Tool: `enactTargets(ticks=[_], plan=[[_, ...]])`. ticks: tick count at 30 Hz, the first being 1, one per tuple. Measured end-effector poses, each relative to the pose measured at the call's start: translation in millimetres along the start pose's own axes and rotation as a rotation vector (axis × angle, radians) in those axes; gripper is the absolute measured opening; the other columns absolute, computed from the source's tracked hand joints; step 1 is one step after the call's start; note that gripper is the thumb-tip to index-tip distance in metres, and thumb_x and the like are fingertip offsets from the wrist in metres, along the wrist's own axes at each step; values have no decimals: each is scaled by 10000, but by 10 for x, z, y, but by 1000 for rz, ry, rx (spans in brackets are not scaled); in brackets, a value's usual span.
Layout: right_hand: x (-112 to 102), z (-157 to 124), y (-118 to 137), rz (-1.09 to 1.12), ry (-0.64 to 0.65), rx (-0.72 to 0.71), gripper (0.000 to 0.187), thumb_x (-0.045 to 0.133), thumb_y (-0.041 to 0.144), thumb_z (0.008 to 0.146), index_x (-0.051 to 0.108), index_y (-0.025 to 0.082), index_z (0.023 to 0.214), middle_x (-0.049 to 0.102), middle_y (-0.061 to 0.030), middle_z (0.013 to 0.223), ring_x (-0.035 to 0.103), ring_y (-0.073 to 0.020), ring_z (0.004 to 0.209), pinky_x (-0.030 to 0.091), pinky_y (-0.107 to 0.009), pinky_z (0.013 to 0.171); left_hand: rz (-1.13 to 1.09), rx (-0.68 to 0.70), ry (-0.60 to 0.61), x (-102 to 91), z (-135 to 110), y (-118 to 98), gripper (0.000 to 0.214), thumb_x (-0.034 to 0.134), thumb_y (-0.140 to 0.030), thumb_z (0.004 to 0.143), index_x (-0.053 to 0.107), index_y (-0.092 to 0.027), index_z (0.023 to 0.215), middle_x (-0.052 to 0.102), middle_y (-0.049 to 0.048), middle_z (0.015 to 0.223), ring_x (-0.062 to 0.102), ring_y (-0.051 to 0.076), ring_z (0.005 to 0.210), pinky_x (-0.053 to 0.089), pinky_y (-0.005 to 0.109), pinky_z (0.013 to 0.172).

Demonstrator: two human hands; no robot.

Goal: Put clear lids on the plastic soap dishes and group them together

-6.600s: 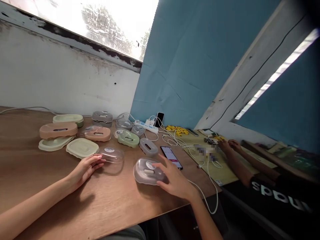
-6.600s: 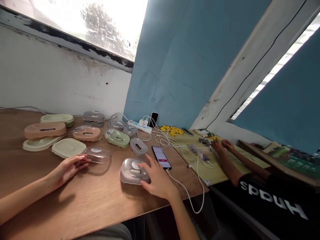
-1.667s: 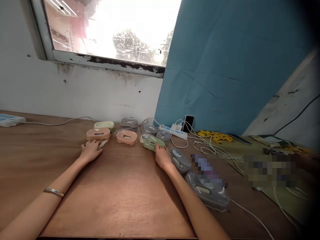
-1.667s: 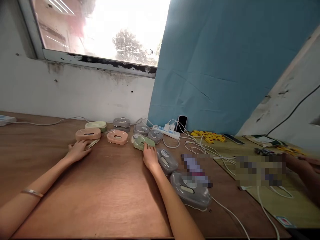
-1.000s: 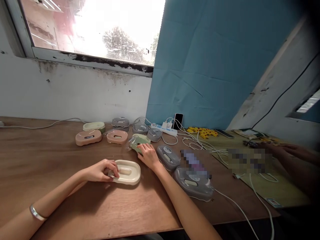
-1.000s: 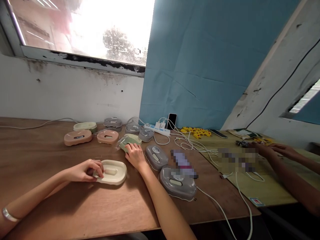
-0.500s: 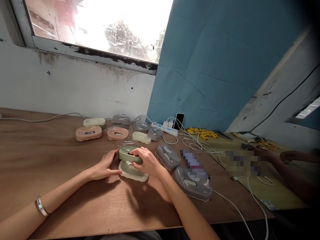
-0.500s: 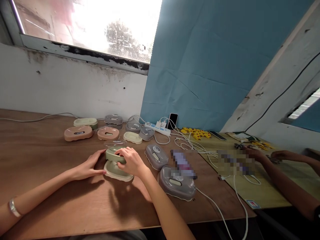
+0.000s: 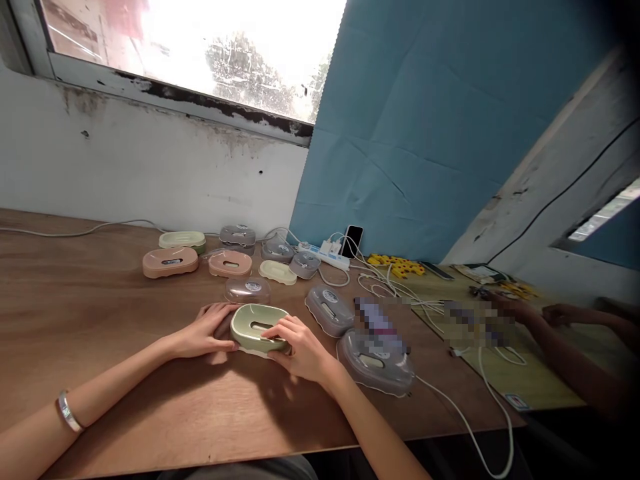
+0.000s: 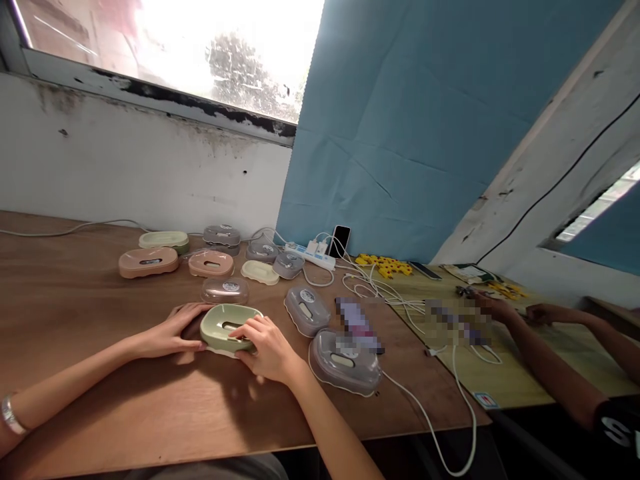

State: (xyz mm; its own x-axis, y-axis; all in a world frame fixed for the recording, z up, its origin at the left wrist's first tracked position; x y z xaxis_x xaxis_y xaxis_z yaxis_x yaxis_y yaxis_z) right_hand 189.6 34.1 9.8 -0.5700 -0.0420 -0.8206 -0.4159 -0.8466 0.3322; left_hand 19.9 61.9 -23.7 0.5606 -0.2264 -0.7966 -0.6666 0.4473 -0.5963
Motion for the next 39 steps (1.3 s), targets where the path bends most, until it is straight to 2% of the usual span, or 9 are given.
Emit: enactTargets(ticks=[7, 10, 15, 20, 22, 27, 31, 34, 39], plan=[[84, -43, -5, 24, 77, 29, 264, 783, 151, 701, 635, 214, 911, 667, -28, 924, 604, -196, 866, 448, -339, 837, 3, 4, -13, -6, 10, -8, 680, 671, -485, 753, 432, -255, 1347, 473, 100, 1391, 360, 351, 1294, 217, 517, 1079], [44, -31, 34, 37, 61, 16, 263, 771, 269, 743, 630, 232, 962, 664, -34, 986, 589, -217, 954, 419, -381, 901, -10, 9, -59, -53, 19, 15, 589, 624, -531, 788, 491, -263, 1295, 530, 86, 1340, 424, 340, 1245, 262, 510, 1058], [-53, -66, -136, 47, 27, 180, 683, 788, 426, 701, 482, 262, 1289, 435, -113, 1360, 384, -300, 1276, 322, -481, 1045, -45, -60, -220, -159, 52, 205, 423, 458, -515, 884, 572, -188, 1126, 648, 84, 1029, 596, 262, 956, 459, 390, 868], [66, -150, -328, 261, 181, 284, 1005, 846, 353, 616, 276, 237, 1437, 285, -143, 1448, 312, -302, 1351, 303, -439, 1100, -21, -171, -402, -273, 241, 502, 732, 679, -556, 685, 475, -120, 1236, 507, 169, 1223, 445, 381, 1180, 350, 523, 1001], [74, -158, -361, 319, 174, 299, 1059, 850, 317, 606, 226, 226, 1458, 303, -144, 1431, 337, -293, 1337, 288, -435, 1114, -47, -178, -396, -291, 402, 581, 798, 761, -507, 635, 465, -135, 1276, 481, 165, 1296, 407, 391, 1232, 316, 553, 1028], [84, -175, -460, 392, 89, 376, 1197, 871, 249, 555, 123, 178, 1487, 251, -174, 1461, 298, -303, 1355, 271, -449, 1127, -228, -198, -385, -334, 673, 702, 464, 632, -363, 862, 501, -168, 1263, 527, 108, 1300, 497, 293, 1198, 363, 546, 1017], [128, -182, -530, 516, 42, 407, 1329, 887, 270, 537, -33, 232, 1495, 124, -172, 1522, 371, -292, 1315, 298, -458, 1112, -418, -220, -412, -332, 497, 660, 526, 521, -462, 906, 427, -148, 1318, 494, 147, 1358, 494, 287, 1233, 402, 498, 1024], [150, -171, -552, 562, 29, 407, 1359, 890, 265, 530, -68, 236, 1492, 149, -177, 1516, 397, -283, 1301, 308, -453, 1106, -528, -188, -330, -223, 278, 498, 624, 439, -604, 874, 425, -161, 1313, 576, 143, 1292, 561, 279, 1179, 449, 449, 1005], [135, -135, -510, 549, 16, 330, 1327, 895, 275, 536, -21, 269, 1496, 115, -144, 1536, 286, -294, 1377, 228, -455, 1145, -568, -131, -207, -48, 116, 265, 753, 738, -543, 660, 476, -208, 1281, 542, 115, 1351, 538, 301, 1208, 425, 436, 1043]])
Point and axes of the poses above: each hand's wrist, its own z-axis towards the middle knuckle, its own x-axis out of the palm, y = z × x, the point moved 8 cm from there along z, towards the middle knuckle
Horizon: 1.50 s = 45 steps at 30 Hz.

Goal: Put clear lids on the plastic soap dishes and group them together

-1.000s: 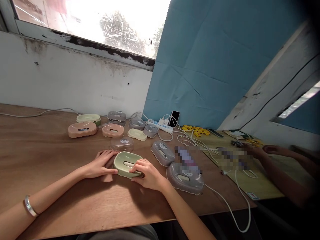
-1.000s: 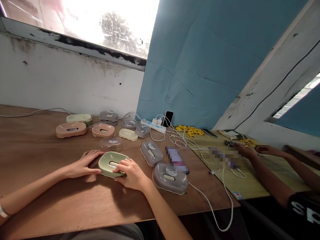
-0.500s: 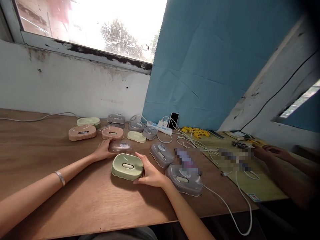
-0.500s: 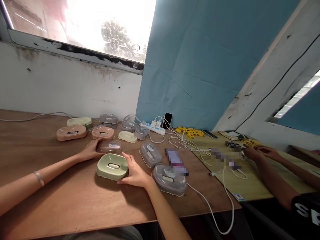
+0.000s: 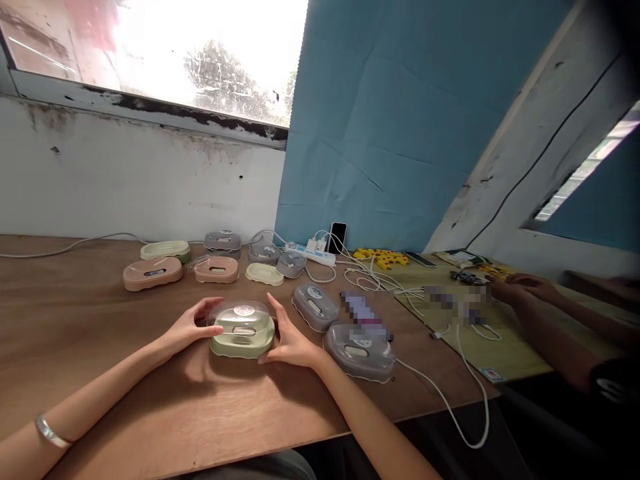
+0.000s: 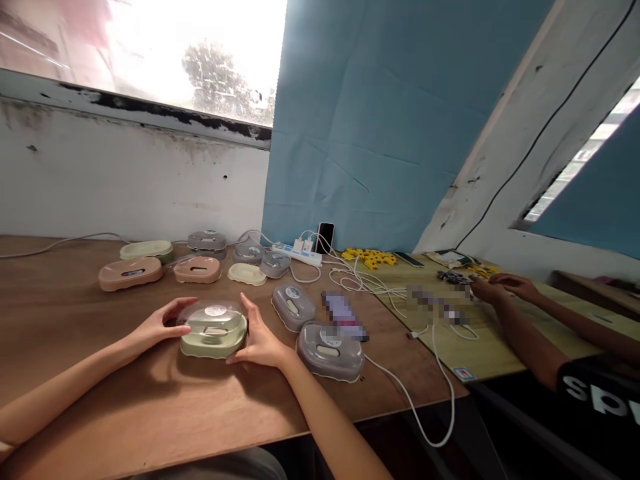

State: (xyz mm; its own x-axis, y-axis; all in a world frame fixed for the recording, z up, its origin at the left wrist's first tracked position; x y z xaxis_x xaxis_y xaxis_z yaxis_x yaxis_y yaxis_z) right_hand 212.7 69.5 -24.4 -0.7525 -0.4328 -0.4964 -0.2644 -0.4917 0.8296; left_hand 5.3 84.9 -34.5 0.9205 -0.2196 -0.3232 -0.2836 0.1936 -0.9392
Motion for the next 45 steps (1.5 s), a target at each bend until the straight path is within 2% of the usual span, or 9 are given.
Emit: enactTargets(ticks=[3, 7, 11, 13, 17, 22, 28, 40, 45], plan=[[8, 4, -15, -4, 1, -2, 1327, 895, 289, 539, -26, 275, 1494, 98, -129, 1544, 169, -287, 1423, 188, -456, 1160, 14, 21, 63, 78, 13, -21, 774, 806, -465, 598, 493, -233, 1268, 547, 101, 1342, 535, 300, 1206, 410, 445, 1055], [11, 0, -35, -15, -11, 1, 1352, 897, 278, 532, -55, 255, 1491, 77, -138, 1549, 134, -283, 1433, 181, -458, 1164, 51, 33, 98, 114, 15, -27, 759, 796, -434, 618, 478, -253, 1282, 548, 92, 1336, 533, 308, 1193, 377, 484, 1066], [7, -20, -13, -14, -17, 27, 1228, 877, 253, 567, 71, 289, 1493, 234, -124, 1504, 344, -310, 1345, 325, -482, 1103, 64, 42, 105, 155, -57, -99, 768, 782, -410, 647, 439, -245, 1315, 514, 103, 1365, 502, 307, 1222, 363, 473, 1072], [11, -23, 30, -40, -5, 15, 1104, 866, 253, 589, 202, 306, 1470, 345, -106, 1443, 433, -303, 1277, 376, -476, 1068, 56, 50, 119, 187, -95, -159, 780, 789, -392, 643, 429, -248, 1320, 519, 103, 1356, 503, 303, 1225, 388, 454, 1057], [22, -10, 135, -139, 11, -69, 953, 872, 264, 588, 370, 269, 1399, 390, -101, 1394, 377, -277, 1318, 314, -422, 1109, 35, 63, 134, 206, -119, -236, 775, 791, -384, 646, 425, -247, 1315, 534, 101, 1328, 534, 297, 1191, 433, 433, 1019], [36, 1, 136, -146, 27, -55, 960, 850, 283, 628, 317, 242, 1425, 351, -120, 1429, 349, -263, 1339, 294, -411, 1122, 44, 74, 146, 166, -79, -179, 759, 788, -381, 649, 433, -240, 1305, 527, 102, 1330, 558, 284, 1150, 408, 445, 1037], [16, -8, 139, -123, 5, -3, 763, 756, 344, 757, 361, 241, 1401, 412, -110, 1408, 420, -256, 1290, 356, -427, 1081, 56, 74, 159, 155, -76, -167, 743, 772, -365, 666, 415, -242, 1305, 505, 109, 1341, 532, 289, 1174, 365, 476, 1061], [23, 0, 172, -149, -1, -46, 711, 753, 377, 756, 416, 253, 1369, 453, -91, 1350, 459, -241, 1240, 381, -382, 1046, 57, 90, 235, 174, -132, -211, 695, 746, -364, 706, 384, -246, 1287, 483, 93, 1347, 487, 271, 1242, 408, 415, 1053], [1, -17, 218, -393, -6, -10, 685, 698, 412, 788, 390, 268, 1383, 448, -89, 1361, 484, -255, 1204, 404, -390, 996, 113, 95, 227, 198, -137, -188, 714, 691, -448, 747, 340, -252, 1338, 454, 92, 1403, 482, 256, 1261, 426, 367, 1049]])
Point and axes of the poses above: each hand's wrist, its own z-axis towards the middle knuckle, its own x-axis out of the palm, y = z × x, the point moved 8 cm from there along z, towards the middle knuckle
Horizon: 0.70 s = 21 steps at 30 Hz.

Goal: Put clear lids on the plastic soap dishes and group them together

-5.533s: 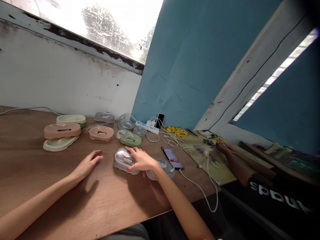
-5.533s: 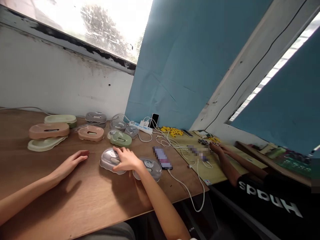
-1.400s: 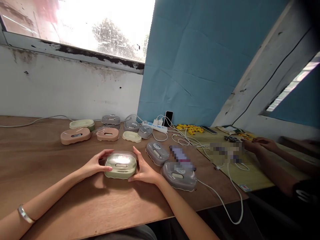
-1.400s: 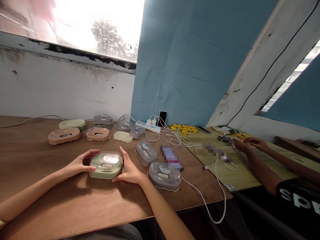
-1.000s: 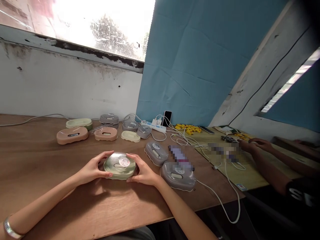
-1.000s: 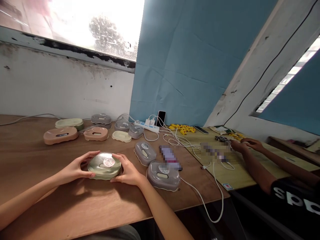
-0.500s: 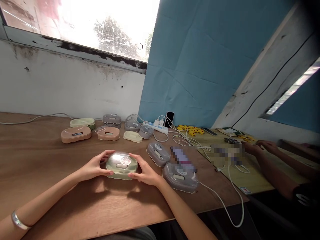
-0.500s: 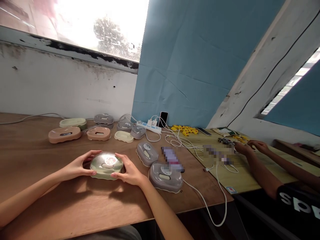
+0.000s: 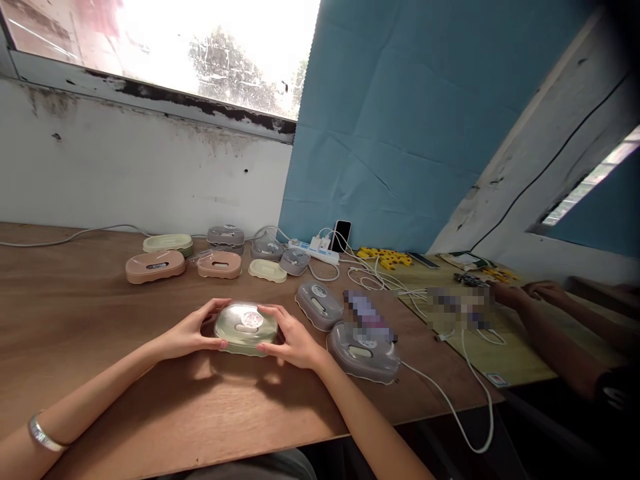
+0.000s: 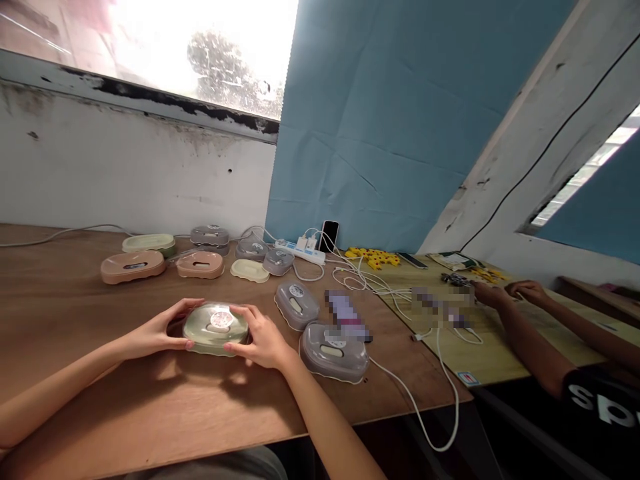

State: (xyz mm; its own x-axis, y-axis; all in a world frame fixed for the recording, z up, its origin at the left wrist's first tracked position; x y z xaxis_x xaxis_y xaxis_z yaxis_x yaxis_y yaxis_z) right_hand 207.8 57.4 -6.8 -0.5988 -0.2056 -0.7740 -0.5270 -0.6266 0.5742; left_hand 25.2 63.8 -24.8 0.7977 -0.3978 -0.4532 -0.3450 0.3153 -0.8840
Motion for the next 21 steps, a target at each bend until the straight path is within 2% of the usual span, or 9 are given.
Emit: enactTargets(ticks=[2, 5, 8, 11, 13, 16, 19, 21], plan=[[-46, -7, 10, -208, -49, 39, 648, 672, 416, 796, 410, 266, 1369, 437, -97, 1379, 465, -282, 1214, 382, -437, 1001, 58, -23, -34, -26, 15, 65, 647, 584, -506, 818, 331, -254, 1358, 430, 80, 1439, 457, 244, 1289, 408, 359, 1067], [-134, -16, -3, -454, -179, 119, 594, 624, 410, 810, 456, 180, 1331, 448, -145, 1371, 437, -312, 1225, 365, -470, 1007, 207, -98, -133, -183, 66, 248, 527, 422, -518, 906, 391, -215, 1335, 465, 88, 1418, 441, 235, 1301, 363, 375, 1097], [-200, -32, -98, -589, -289, 251, 569, 582, 378, 827, 484, 74, 1298, 480, -205, 1327, 461, -345, 1179, 389, -482, 978, 421, -210, -277, -476, 123, 451, 449, 466, -422, 927, 466, -142, 1278, 510, 130, 1351, 454, 268, 1272, 327, 462, 1098], [-247, -55, -150, -676, -391, 321, 520, 565, 310, 835, 502, 35, 1273, 483, -242, 1310, 459, -377, 1172, 400, -499, 955, 634, -316, -391, -736, 170, 570, 341, 551, -329, 917, 542, -133, 1196, 540, 119, 1283, 481, 288, 1222, 359, 539, 1033], [-241, -58, -75, -718, -470, 253, 469, 549, 236, 835, 510, 39, 1258, 469, -245, 1323, 423, -377, 1215, 388, -497, 974, 743, -359, -424, -818, 210, 601, 312, 585, -309, 904, 566, -148, 1170, 536, 102, 1280, 489, 287, 1204, 389, 541, 1000], [-98, -34, 172, -733, -522, 4, 401, 495, 151, 838, 521, 56, 1227, 488, -218, 1308, 398, -336, 1245, 366, -471, 1013, 860, -372, -462, -854, 292, 599, 338, 606, -297, 889, 556, -166, 1196, 461, 103, 1367, 445, 304, 1242, 384, 550, 1006], [178, 15, 439, -694, -435, -273, 359, 454, 123, 841, 533, 76, 1188, 530, -179, 1258, 428, -292, 1213, 368, -422, 1030, 928, -337, -502, -876, 413, 584, 392, 604, -298, 889, 514, -181, 1253, 406, 106, 1413, 429, 313, 1254, 396, 547, 999], [334, 55, 554, -650, -352, -380, 345, 447, 113, 830, 540, 87, 1162, 547, -162, 1224, 451, -272, 1180, 380, -394, 1026, 950, -308, -520, -906, 510, 582, 434, 599, -302, 893, 478, -186, 1293, 403, 110, 1413, 447, 309, 1237, 416, 535, 984]])
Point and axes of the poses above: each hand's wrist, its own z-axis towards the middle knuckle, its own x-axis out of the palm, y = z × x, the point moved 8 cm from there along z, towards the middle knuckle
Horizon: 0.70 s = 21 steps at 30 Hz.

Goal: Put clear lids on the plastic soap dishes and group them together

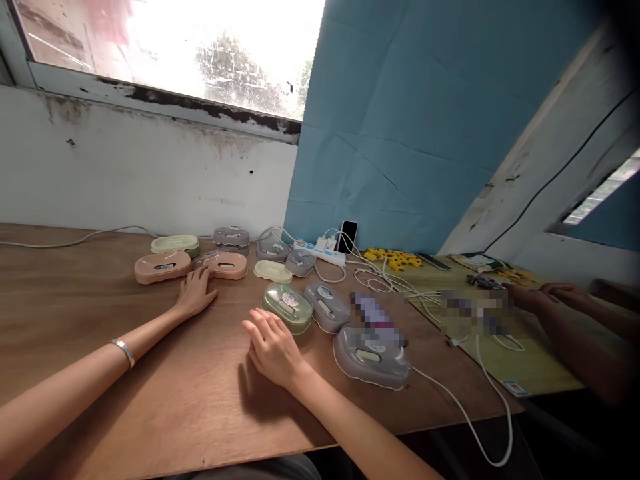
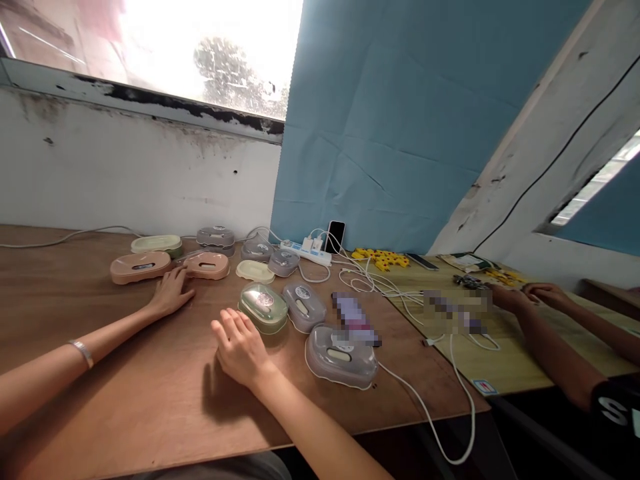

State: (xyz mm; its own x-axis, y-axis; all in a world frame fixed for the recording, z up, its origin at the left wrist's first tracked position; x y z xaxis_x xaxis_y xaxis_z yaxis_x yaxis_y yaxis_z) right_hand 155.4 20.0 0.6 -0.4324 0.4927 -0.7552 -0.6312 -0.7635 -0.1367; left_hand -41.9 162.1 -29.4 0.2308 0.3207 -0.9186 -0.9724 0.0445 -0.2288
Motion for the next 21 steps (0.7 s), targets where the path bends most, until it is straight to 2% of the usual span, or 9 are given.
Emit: enactTargets(ticks=[4, 10, 15, 21], plan=[[66, 81, 73, 96, 28, -12, 318, 459, 120, 809, 551, 100, 1113, 562, -148, 1169, 477, -263, 1113, 411, -387, 990, -7, -7, -54, -2, 201, -11, 477, 594, -340, 895, 446, -205, 1328, 384, 113, 1425, 456, 310, 1226, 429, 529, 971], [99, 94, 27, 172, 22, 7, 310, 468, 128, 790, 550, 132, 1089, 569, -121, 1129, 486, -247, 1047, 436, -380, 929, -23, -14, -132, -35, 410, -64, 367, 589, -352, 897, 540, -188, 1222, 394, 107, 1422, 446, 306, 1235, 443, 516, 961], [138, 74, -11, 217, 12, 46, 296, 471, 126, 793, 552, 140, 1078, 584, -112, 1086, 503, -235, 989, 433, -372, 886, 12, 50, -148, -10, 467, -163, 359, 581, -336, 906, 535, -186, 1229, 422, 105, 1401, 477, 292, 1207, 454, 507, 951], [154, 67, -23, 234, 53, 65, 284, 467, 120, 816, 543, 141, 1089, 588, -106, 1071, 491, -225, 985, 409, -364, 892, 82, 123, -145, 19, 495, -236, 334, 569, -310, 916, 542, -194, 1228, 421, 99, 1411, 439, 298, 1253, 396, 540, 1006]])
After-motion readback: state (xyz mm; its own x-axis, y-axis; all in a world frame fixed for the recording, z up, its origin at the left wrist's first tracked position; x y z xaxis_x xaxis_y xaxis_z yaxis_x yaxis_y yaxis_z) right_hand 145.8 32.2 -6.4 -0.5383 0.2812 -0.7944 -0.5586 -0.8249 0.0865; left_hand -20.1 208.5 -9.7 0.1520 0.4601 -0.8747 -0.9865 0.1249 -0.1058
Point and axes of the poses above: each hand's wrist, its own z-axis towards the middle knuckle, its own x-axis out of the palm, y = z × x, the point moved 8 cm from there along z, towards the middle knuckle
